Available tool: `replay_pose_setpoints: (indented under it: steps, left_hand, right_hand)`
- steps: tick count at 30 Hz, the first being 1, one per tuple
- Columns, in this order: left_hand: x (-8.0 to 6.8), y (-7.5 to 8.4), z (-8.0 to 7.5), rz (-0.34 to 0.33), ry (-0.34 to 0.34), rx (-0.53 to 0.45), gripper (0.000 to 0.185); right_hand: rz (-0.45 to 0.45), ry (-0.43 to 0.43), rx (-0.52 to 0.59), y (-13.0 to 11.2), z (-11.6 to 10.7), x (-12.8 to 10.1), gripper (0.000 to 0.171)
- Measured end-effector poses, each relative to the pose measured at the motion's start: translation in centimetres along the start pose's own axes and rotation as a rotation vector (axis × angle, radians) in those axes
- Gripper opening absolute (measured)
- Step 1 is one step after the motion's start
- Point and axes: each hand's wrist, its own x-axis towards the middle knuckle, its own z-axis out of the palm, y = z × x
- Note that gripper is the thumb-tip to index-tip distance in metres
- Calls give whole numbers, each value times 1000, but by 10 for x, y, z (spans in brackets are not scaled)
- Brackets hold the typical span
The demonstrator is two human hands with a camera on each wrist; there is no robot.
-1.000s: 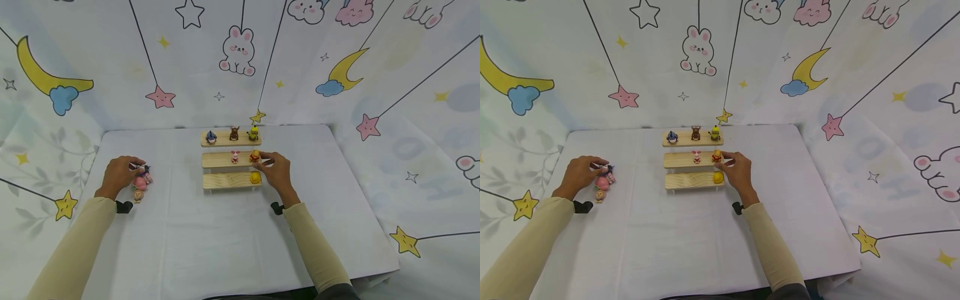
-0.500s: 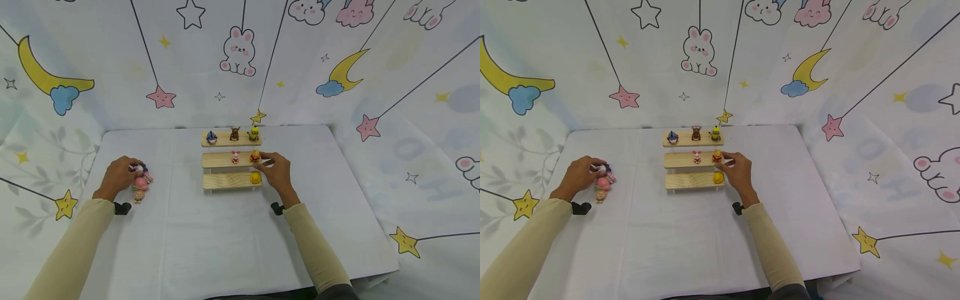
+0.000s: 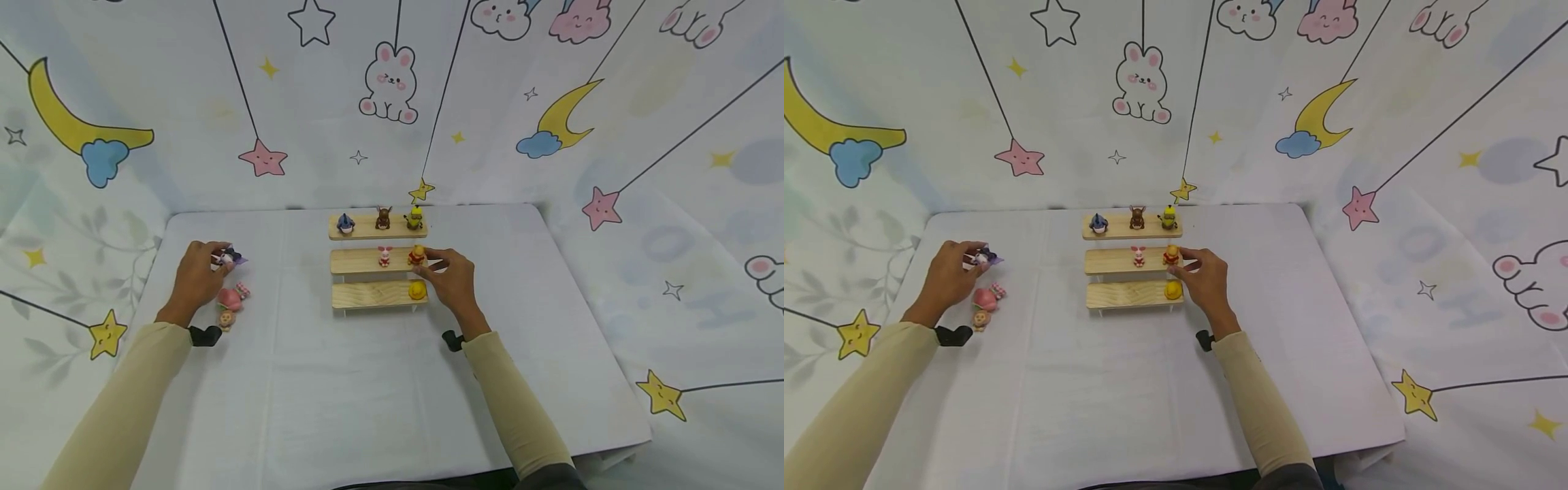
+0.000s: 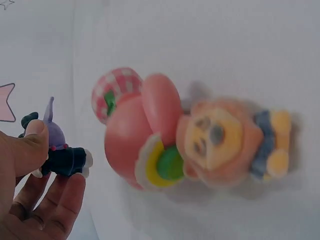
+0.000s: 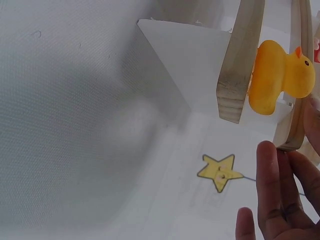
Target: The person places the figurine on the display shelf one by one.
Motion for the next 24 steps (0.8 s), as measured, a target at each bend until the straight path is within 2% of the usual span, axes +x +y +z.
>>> replay_pose_setpoints:
  steps: [7, 11, 18, 24]
  left_hand:
    - [-1, 19, 2, -62, -2, -141, 57]
    - [-2, 31, 5, -69, 13, -193, 58]
    - [1, 51, 15, 5, 38, -211, 57]
    - [1, 68, 21, 85, 67, -210, 46]
  right_hand:
    - [7, -6, 5, -2, 0, -1, 49]
    - [6, -1, 8, -2, 0, -1, 49]
    - [-5, 3, 20, 0, 0, 0, 48]
    - [-13, 1, 25, -1, 0, -1, 48]
